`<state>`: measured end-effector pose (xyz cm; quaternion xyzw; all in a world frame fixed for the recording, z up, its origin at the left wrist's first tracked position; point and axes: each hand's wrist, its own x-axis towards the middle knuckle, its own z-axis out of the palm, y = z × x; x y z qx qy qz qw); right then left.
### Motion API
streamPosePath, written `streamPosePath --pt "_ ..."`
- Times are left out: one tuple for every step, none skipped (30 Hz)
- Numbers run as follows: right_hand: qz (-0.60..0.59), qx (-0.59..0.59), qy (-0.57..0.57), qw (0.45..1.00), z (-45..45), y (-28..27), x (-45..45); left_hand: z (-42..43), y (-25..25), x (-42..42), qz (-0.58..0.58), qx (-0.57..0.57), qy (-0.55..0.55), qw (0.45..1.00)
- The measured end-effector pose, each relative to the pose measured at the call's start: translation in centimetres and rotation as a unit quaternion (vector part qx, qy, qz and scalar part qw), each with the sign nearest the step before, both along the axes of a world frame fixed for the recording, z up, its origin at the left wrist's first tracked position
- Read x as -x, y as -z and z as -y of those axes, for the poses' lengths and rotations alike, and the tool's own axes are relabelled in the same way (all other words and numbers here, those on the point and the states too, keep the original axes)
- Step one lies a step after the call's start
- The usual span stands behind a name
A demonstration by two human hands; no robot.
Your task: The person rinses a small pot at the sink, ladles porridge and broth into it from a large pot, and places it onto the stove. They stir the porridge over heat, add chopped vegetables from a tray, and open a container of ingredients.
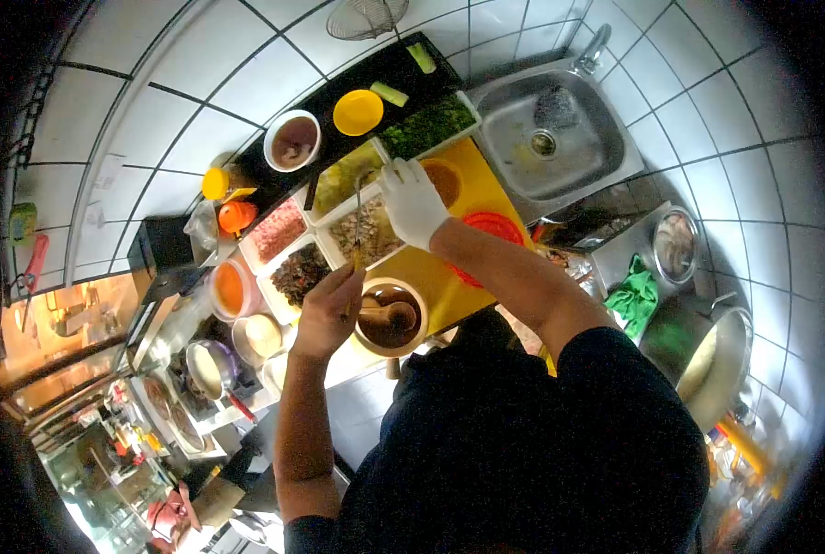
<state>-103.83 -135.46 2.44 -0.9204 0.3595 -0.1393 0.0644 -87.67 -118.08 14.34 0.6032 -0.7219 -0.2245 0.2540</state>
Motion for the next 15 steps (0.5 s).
streamPosePath --pt "0.010 0.008 0.003 1.000 0.1 0.2 -0.1 0.0 -0.3 -0.4 -0.017 0.001 -0.005 1.000" --pt "0.023 0.011 0.007 1.000 0.2 0.4 -0.2 0.2 -0.8 -0.8 -0.017 -0.011 -0.014 1.000" --pt "0.035 0.013 0.012 0.999 0.2 0.7 -0.2 0.3 -1.0 -1.1 -0.019 -0.011 -0.017 1.000" --pt "0.045 0.015 0.015 0.999 0.1 0.8 -0.1 0.3 -0.9 -1.5 -0.024 -0.011 -0.021 0.999" --pt "0.044 0.015 0.014 0.999 0.1 1.0 -0.1 0.2 -0.7 -1.8 -0.029 -0.012 -0.026 0.999" --pt "0.044 0.016 0.013 0.999 0.1 1.1 -0.1 0.1 -0.1 -2.2 -0.035 0.002 -0.047 0.998" --pt "0.044 0.017 0.013 0.999 0.2 0.9 -0.1 0.2 0.3 -2.1 -0.038 0.015 -0.067 0.997" --pt "0.038 0.013 0.014 0.999 0.3 0.7 -0.1 0.5 0.7 -1.8 -0.041 0.028 -0.086 0.995" --pt "0.032 0.009 0.014 0.999 0.3 0.5 -0.1 0.7 1.0 -1.5 -0.044 0.041 -0.105 0.993" --pt "0.025 0.004 0.012 1.000 0.1 0.3 -0.1 1.0 1.3 -0.9 -0.037 0.053 -0.115 0.991" --pt "0.021 0.002 0.011 1.000 -0.1 0.4 -0.1 1.1 1.6 -0.8 -0.020 0.045 -0.093 0.995" --pt "0.016 0.000 0.013 1.000 -0.1 0.5 -0.2 1.3 1.8 -0.8 -0.003 0.036 -0.068 0.997" --pt "0.012 -0.001 0.016 1.000 0.0 0.7 -0.1 1.6 1.7 -0.7 0.013 0.029 -0.042 0.999" --pt "0.010 -0.006 0.014 1.000 0.1 0.8 -0.1 1.3 1.0 -1.0 0.027 -0.009 -0.016 0.999" --pt "0.009 -0.011 0.011 1.000 0.1 0.9 -0.1 1.0 0.2 -1.4 0.030 -0.027 0.009 0.999"
